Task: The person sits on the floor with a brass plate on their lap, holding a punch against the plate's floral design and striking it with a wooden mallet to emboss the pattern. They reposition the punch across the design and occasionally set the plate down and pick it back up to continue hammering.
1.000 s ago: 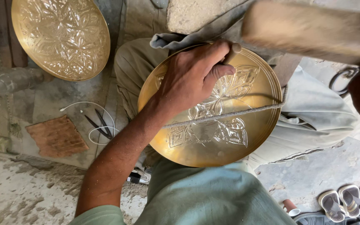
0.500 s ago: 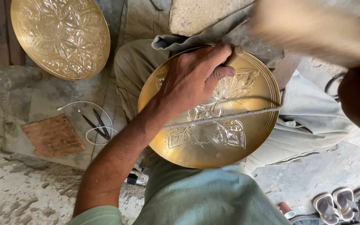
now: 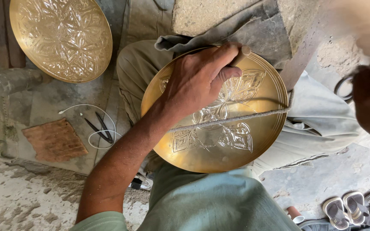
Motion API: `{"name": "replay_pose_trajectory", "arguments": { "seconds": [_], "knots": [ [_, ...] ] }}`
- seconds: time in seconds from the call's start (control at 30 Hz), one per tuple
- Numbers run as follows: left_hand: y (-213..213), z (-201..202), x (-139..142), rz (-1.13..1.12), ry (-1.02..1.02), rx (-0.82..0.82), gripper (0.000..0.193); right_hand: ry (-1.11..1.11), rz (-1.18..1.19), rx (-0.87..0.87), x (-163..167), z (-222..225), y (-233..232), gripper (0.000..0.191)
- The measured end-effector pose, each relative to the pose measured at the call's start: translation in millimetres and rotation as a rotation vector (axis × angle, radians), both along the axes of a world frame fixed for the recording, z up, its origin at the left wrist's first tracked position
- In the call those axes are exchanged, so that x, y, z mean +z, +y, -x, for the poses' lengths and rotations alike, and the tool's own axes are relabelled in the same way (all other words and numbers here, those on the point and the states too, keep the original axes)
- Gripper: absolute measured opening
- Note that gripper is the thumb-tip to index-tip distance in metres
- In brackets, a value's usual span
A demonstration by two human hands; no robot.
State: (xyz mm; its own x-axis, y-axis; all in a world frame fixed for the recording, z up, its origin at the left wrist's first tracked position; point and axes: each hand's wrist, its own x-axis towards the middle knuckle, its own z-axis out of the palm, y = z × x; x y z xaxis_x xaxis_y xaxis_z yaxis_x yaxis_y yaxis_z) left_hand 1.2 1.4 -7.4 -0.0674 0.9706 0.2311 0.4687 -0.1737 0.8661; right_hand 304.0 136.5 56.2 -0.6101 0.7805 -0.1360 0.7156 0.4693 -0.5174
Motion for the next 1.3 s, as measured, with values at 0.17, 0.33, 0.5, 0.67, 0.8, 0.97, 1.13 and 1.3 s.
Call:
{"name": "replay_pose_trajectory", "arguments": {
  "seconds": [0.17, 0.33, 0.5, 0.67, 0.8, 0.97, 1.13, 1.3],
  "knots": [
    [0, 0, 1, -0.011, 0.012, -0.014, 0.034, 0.011, 0.001, -0.004, -3, 2, 5, 0.042],
    [0, 0, 4, 0.019, 0.009, -0.020, 0.033, 0.002, 0.005, 0.003, -2, 1, 3, 0.042],
    [0, -1, 3, 0.020, -0.005, -0.022, 0.034, 0.007, -0.002, 0.009, -1, 2, 2, 0.043],
    [0, -2, 2, -0.014, 0.018, -0.005, 0.035, 0.021, -0.004, 0.002, -4, -4, 5, 0.043],
    [0, -3, 2, 0.014, 0.010, -0.003, 0.034, -0.016, -0.035, 0.059, -12, -16, 4, 0.043],
    [-1, -3, 3, 0.012, 0.025, 0.000, 0.035, -0.053, -0.098, 0.125, -19, -27, 0, 0.034],
    [2, -3, 2, 0.022, 0.031, 0.002, 0.035, -0.058, -0.084, 0.098, -20, -26, -3, 0.033],
    [1, -3, 3, 0.022, 0.026, 0.003, 0.036, -0.050, -0.057, 0.068, -14, -31, -11, 0.033]
  ]
}}
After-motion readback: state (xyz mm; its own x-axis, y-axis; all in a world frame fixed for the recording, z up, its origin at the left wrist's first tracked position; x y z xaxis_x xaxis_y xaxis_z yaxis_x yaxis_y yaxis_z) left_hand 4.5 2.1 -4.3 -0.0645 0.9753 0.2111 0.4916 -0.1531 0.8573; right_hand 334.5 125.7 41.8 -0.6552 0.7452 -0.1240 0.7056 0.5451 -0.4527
